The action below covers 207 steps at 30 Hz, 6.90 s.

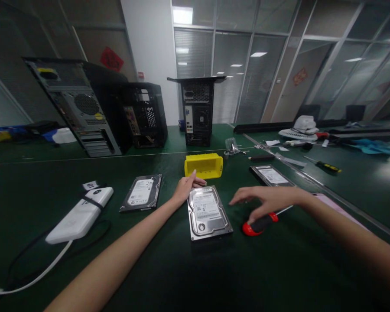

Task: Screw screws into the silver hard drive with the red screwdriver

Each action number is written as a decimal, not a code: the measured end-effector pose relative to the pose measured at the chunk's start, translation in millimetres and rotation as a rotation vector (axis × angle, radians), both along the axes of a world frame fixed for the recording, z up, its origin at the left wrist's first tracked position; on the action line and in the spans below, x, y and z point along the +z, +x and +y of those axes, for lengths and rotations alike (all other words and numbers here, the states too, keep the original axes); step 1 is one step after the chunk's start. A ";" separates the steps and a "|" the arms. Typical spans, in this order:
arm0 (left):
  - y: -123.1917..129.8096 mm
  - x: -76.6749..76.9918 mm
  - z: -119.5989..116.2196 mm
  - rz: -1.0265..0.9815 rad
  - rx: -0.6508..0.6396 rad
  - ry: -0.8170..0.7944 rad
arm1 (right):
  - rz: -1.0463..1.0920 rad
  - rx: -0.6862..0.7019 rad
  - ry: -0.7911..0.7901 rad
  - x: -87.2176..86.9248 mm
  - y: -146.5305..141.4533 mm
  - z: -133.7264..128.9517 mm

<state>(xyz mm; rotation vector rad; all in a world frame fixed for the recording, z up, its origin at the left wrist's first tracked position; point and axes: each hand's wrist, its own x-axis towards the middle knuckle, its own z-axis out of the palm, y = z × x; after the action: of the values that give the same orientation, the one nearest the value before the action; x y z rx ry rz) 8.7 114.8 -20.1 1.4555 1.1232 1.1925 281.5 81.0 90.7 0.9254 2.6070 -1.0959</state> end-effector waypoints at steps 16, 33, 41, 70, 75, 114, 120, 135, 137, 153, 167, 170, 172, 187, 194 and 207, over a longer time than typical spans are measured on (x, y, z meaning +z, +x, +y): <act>1.5 5.4 -6.3 0.063 0.003 0.054 | 0.079 -0.124 0.123 -7.3 48.0 -47.7; 1.4 6.2 -5.1 0.081 0.045 0.043 | 1.684 -0.595 0.288 72.2 -64.0 86.2; 1.4 5.4 -3.4 0.066 0.048 0.038 | 1.520 -0.628 -0.047 38.4 -91.3 86.7; 1.5 6.4 -5.0 0.094 0.054 0.038 | 1.607 -0.537 -0.090 19.9 -118.7 73.7; 1.3 3.8 -3.3 0.093 0.057 0.047 | 1.604 -0.545 -0.081 18.1 -119.3 76.0; 0.7 1.6 -2.4 0.064 0.059 0.050 | 1.466 -0.433 -0.172 24.9 -103.9 78.4; 0.6 2.7 -3.0 0.068 0.061 0.051 | 1.387 -0.343 -0.154 25.1 -105.0 77.5; 0.3 0.0 -1.1 0.057 0.050 0.059 | 1.355 -0.353 -0.172 31.1 -95.8 77.1; 0.2 -0.1 -0.5 0.061 0.046 0.056 | 1.349 -0.327 -0.140 30.6 -94.6 77.5; 0.1 -1.1 -0.4 0.065 0.069 0.054 | 1.036 -0.218 -0.171 51.6 -79.4 78.7; -1.3 -3.7 -0.6 0.047 0.108 0.063 | 0.790 -0.206 0.193 71.2 -70.9 70.5; -0.6 -4.0 -0.2 0.064 0.108 0.077 | 0.770 -0.230 0.310 71.0 -80.1 69.4; -0.3 -3.6 -0.3 0.073 0.108 0.082 | 0.767 -0.245 0.315 70.2 -87.8 68.3; 1.1 -1.9 0.2 0.080 0.114 0.048 | 0.831 -0.244 0.339 68.2 -77.9 72.4; 3.6 2.5 -2.6 0.078 0.116 0.041 | 0.887 -0.224 0.392 59.2 -81.1 90.0; 2.3 1.1 -1.8 0.076 0.112 0.062 | 0.891 -0.210 0.165 63.4 -85.9 74.0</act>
<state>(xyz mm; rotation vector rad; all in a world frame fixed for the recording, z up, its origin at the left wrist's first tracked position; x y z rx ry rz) 10.9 113.1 -19.0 1.5131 1.2432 1.2682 195.6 155.0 154.1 0.8945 3.3924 -1.6669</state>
